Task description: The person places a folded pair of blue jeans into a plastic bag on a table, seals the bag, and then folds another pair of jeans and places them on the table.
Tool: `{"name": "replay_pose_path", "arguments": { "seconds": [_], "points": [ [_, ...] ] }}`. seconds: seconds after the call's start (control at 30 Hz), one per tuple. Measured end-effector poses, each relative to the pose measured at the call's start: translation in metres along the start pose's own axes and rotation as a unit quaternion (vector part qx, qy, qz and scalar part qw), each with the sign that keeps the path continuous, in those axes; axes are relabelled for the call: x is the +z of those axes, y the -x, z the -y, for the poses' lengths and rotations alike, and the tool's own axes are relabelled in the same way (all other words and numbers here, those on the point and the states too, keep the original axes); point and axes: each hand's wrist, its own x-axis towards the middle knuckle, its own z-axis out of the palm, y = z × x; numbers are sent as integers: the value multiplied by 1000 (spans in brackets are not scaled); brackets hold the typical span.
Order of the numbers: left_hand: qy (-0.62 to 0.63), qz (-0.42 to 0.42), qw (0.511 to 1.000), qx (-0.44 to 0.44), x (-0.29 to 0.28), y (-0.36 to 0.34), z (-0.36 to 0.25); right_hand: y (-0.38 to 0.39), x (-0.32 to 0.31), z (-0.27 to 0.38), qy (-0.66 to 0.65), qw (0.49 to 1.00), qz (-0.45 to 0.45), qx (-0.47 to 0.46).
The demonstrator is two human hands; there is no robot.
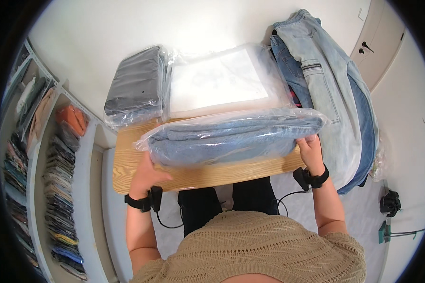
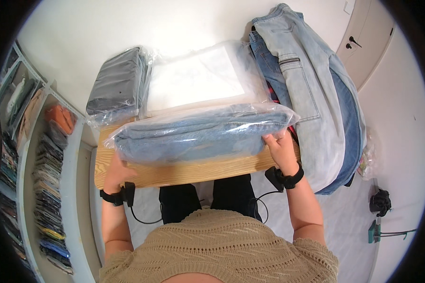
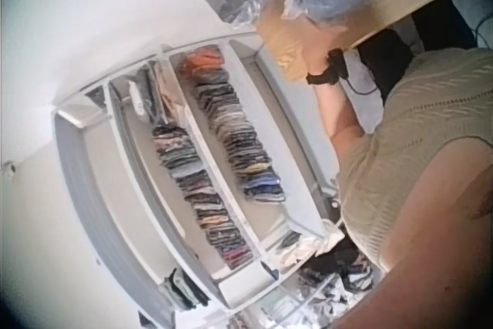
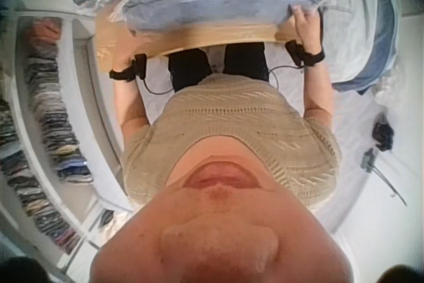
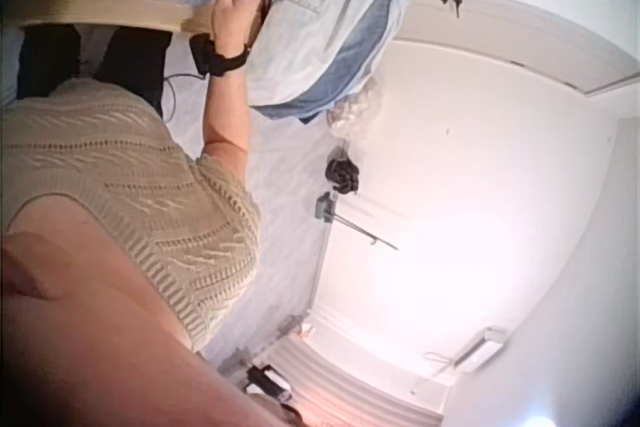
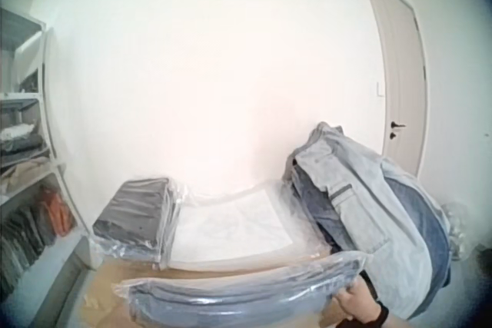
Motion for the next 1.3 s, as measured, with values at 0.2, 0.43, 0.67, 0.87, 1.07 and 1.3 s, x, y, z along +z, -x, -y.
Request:
{"name": "replay_pose_path", "arguments": {
  "seconds": [0.2,0.43,0.67,0.87,1.07,1.3],
  "points": [
    [-99,39,981,-163,13,21,48,12,-7,-16,148,980,133,28],
    [-118,-66,984,-114,13,21,80,19,9,-18,54,992,75,85],
    [-46,-122,985,-114,25,8,7,12,27,31,-14,995,9,96],
    [-79,-110,962,-237,28,18,52,-2,33,1,92,964,70,238],
    [1,-80,936,-342,15,37,63,12,-6,-1,31,920,152,361],
    [223,-50,883,-410,-12,44,77,54,4,6,-139,939,120,292]
  ]
}}
